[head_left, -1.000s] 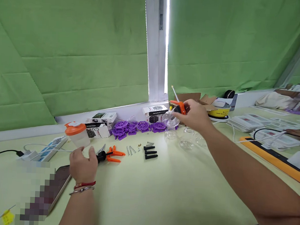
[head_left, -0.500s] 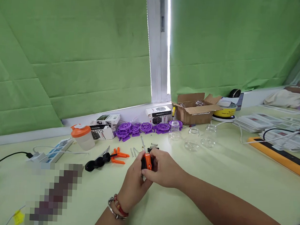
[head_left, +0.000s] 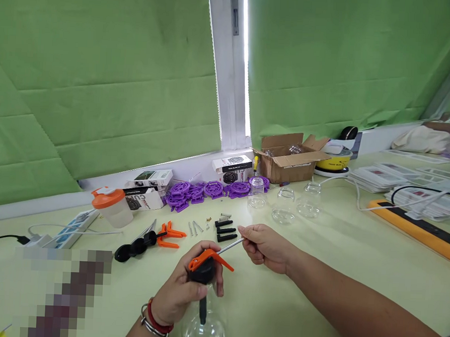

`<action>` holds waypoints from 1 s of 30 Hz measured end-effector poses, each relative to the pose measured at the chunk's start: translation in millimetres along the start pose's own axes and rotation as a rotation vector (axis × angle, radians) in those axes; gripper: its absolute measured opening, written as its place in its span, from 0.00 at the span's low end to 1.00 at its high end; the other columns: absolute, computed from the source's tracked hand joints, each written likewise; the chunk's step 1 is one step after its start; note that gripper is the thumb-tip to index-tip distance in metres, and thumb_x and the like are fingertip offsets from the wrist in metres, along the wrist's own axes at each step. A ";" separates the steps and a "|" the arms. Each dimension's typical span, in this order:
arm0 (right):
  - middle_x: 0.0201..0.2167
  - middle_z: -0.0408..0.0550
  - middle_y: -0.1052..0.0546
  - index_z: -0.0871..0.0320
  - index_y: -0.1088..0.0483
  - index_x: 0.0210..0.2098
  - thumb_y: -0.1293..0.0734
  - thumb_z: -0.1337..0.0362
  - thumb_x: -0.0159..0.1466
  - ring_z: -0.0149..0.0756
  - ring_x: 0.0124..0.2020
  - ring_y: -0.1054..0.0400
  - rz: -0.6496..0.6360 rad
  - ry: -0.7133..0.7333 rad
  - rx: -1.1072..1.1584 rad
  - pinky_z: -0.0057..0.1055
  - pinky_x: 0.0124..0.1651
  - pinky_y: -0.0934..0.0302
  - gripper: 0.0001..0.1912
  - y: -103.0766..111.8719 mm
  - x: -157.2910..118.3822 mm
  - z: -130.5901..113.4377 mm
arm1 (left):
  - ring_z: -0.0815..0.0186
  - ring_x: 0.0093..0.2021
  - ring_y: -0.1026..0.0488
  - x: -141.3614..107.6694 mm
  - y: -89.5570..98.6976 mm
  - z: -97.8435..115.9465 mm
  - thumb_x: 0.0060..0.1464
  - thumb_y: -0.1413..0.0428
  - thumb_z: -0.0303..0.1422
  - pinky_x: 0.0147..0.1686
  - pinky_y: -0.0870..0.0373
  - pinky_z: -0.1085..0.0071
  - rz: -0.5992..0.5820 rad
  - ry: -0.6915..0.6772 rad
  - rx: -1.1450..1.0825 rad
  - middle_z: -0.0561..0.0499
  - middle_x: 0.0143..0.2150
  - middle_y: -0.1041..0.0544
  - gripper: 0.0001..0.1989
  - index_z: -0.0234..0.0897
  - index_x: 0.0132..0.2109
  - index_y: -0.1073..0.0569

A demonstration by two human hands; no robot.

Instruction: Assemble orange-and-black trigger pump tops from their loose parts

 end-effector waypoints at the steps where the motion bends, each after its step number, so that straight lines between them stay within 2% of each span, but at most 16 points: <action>1: 0.13 0.34 0.41 0.59 0.42 0.20 0.34 0.48 0.56 0.19 0.12 0.57 0.004 0.022 -0.001 0.23 0.18 0.64 0.22 -0.4 0.3 -1.0 | 0.61 0.31 0.28 0.4 1.0 -0.3 0.46 0.41 0.38 0.34 0.37 0.64 0.015 0.000 0.009 0.47 0.33 0.28 0.27 0.36 0.52 0.39; 5: 0.13 0.35 0.40 0.59 0.42 0.19 0.33 0.49 0.54 0.19 0.13 0.55 0.080 0.144 -0.036 0.24 0.19 0.63 0.22 1.6 2.8 -5.3 | 0.62 0.29 0.28 2.2 5.4 -1.3 0.52 0.46 0.41 0.32 0.36 0.64 0.057 0.006 -0.006 0.47 0.33 0.28 0.21 0.36 0.50 0.38; 12: 0.13 0.36 0.39 0.59 0.40 0.20 0.34 0.50 0.56 0.21 0.13 0.51 0.158 0.260 -0.112 0.26 0.20 0.57 0.21 3.9 8.2 -5.1 | 0.61 0.28 0.27 3.9 7.4 -5.7 0.53 0.46 0.38 0.32 0.35 0.64 0.109 0.028 -0.042 0.47 0.32 0.27 0.17 0.37 0.48 0.37; 16: 0.15 0.37 0.37 0.60 0.37 0.22 0.33 0.52 0.56 0.22 0.15 0.48 0.150 0.327 -0.102 0.26 0.23 0.52 0.18 3.6 8.2 -9.2 | 0.61 0.28 0.27 4.8 7.6 -8.8 0.54 0.48 0.37 0.31 0.33 0.63 0.167 0.022 -0.101 0.46 0.32 0.27 0.15 0.36 0.47 0.36; 19: 0.18 0.39 0.32 0.61 0.34 0.27 0.30 0.56 0.54 0.25 0.19 0.41 0.115 0.363 -0.062 0.27 0.27 0.47 0.14 2.9 8.5 -11.8 | 0.61 0.27 0.27 6.5 9.3 -9.1 0.54 0.49 0.36 0.29 0.33 0.64 0.201 0.028 -0.143 0.47 0.31 0.27 0.13 0.36 0.45 0.35; 22: 0.24 0.43 0.28 0.60 0.33 0.31 0.29 0.56 0.52 0.27 0.23 0.37 0.072 0.320 0.048 0.29 0.31 0.43 0.15 3.0 11.7 -7.6 | 0.61 0.26 0.27 7.2 13.0 -7.6 0.55 0.51 0.36 0.28 0.32 0.63 0.234 0.018 -0.180 0.47 0.30 0.27 0.11 0.35 0.43 0.35; 24: 0.24 0.44 0.28 0.60 0.33 0.30 0.32 0.52 0.55 0.26 0.20 0.39 0.066 0.235 0.068 0.27 0.25 0.46 0.17 3.9 15.0 -0.1 | 0.60 0.27 0.27 6.8 14.7 -7.8 0.56 0.53 0.35 0.29 0.32 0.63 0.236 0.018 -0.188 0.47 0.31 0.27 0.10 0.36 0.43 0.35; 26: 0.20 0.43 0.31 0.61 0.34 0.26 0.35 0.49 0.57 0.24 0.16 0.44 0.075 0.176 0.028 0.26 0.20 0.52 0.19 5.5 17.0 4.9 | 0.60 0.27 0.27 6.6 15.3 -9.3 0.56 0.53 0.34 0.29 0.32 0.63 0.225 0.031 -0.181 0.47 0.31 0.27 0.10 0.36 0.44 0.35; 28: 0.18 0.40 0.32 0.61 0.35 0.25 0.32 0.52 0.55 0.22 0.15 0.45 0.083 0.190 0.003 0.25 0.21 0.53 0.17 7.0 16.9 3.4 | 0.60 0.26 0.27 7.0 16.0 -11.3 0.56 0.52 0.34 0.28 0.32 0.63 0.218 0.043 -0.174 0.47 0.30 0.27 0.10 0.36 0.44 0.35; 30: 0.21 0.40 0.30 0.61 0.33 0.28 0.28 0.58 0.51 0.23 0.18 0.42 0.069 0.230 0.037 0.25 0.24 0.48 0.15 7.3 16.0 -0.5 | 0.60 0.26 0.27 7.9 17.3 -13.2 0.56 0.52 0.34 0.28 0.32 0.64 0.223 0.051 -0.179 0.47 0.30 0.27 0.11 0.36 0.44 0.35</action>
Point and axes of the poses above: each hand's wrist, its own x-axis towards the middle knuckle, its own y-axis out of the back of the hand, z = x × y, the point moved 7 cm from there along x, towards the middle knuckle
